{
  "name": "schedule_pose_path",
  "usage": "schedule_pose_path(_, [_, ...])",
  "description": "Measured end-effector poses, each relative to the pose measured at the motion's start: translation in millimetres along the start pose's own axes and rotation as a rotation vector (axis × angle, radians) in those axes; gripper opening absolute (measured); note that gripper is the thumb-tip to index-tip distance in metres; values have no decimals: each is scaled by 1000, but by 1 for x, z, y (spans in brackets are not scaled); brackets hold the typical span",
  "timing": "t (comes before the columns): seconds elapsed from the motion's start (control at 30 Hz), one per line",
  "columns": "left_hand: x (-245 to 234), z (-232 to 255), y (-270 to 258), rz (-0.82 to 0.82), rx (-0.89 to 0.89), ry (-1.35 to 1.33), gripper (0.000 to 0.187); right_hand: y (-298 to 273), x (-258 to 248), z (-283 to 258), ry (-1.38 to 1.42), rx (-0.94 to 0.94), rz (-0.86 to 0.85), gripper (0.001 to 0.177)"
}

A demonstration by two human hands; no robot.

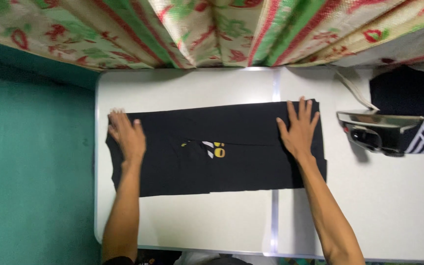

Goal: The person irons a black t-shirt on a white table, then folds it neatly into a compact rectangle. The person uses a steam iron to smooth the shirt and then folds it by hand.

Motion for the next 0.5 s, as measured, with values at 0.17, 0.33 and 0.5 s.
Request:
schedule_pose_path(0.17, [18,83,-21,-61,353,48,51,-7,45,-115,3,-182,127,59])
schedule_pose_path(0.33, [28,98,-34,-340,427,27,61,-4,128,-263,44,-572,-122,51])
schedule_pose_path(0.5, [-3,14,-4,-395,279,51,60,8,90,-189,-142,-413,-116,46])
Point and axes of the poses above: each hand's wrist, its own y-axis towards the middle knuckle, its own x-axis out of the palm, z = x × y, the point moved 6 cm from there along y, towards the middle knuckle, and after that the axes turned 6 degrees about -z, right-handed, at the moved point
